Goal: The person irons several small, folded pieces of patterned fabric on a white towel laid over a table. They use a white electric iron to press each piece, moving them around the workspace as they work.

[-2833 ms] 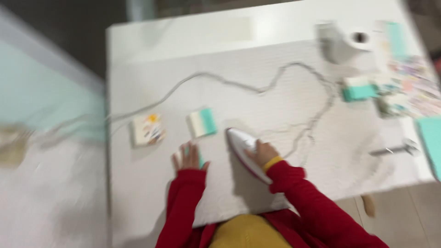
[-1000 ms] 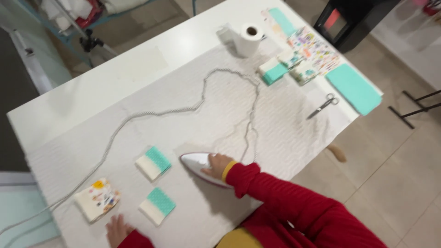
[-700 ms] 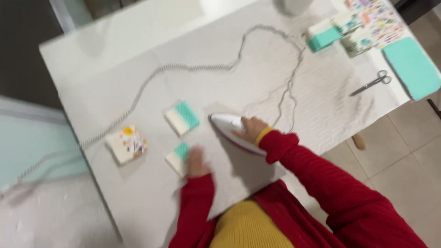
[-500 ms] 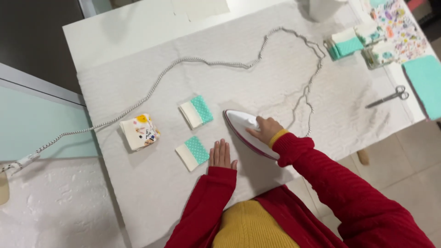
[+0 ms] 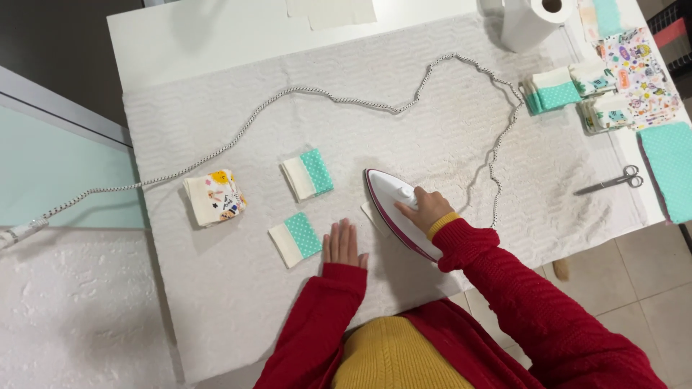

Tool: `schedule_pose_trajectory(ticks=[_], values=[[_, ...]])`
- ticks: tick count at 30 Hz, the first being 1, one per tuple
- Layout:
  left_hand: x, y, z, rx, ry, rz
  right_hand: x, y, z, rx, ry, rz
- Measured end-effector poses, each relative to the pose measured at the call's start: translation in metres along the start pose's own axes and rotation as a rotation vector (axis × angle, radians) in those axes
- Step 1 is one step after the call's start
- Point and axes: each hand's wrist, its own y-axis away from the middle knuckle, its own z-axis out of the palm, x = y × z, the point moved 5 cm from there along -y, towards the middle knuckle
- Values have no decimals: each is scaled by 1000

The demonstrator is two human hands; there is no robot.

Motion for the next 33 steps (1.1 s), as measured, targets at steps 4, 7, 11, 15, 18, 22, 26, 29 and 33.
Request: schedule_pose_trajectory(ticks=[4, 7, 11, 15, 18, 22, 26, 29, 33], values=[[27, -28, 3, -34, -52, 54, -2, 5, -2, -3, 8, -56], [32, -40, 10, -67, -191, 8, 0, 6, -8, 31, -10, -21], [31, -40, 15, -57, -207, 17, 4, 6, -11, -5, -30, 42], [29, -39, 22, -105, -238, 17, 8, 5, -17, -8, 1, 75], [30, -42, 21, -186, -201, -13, 18, 8, -10, -20, 7, 67], [31, -39, 20, -114, -253, 14, 19, 7, -23, -22, 5, 66], [30, -39, 20, -98, -250, 13, 32, 4, -24, -15, -38, 100], [30, -39, 19, -28, -225, 39, 48, -7, -32, -11, -75, 128], [25, -29, -4, 221, 114, 58, 44, -10, -56, -6, -149, 207]])
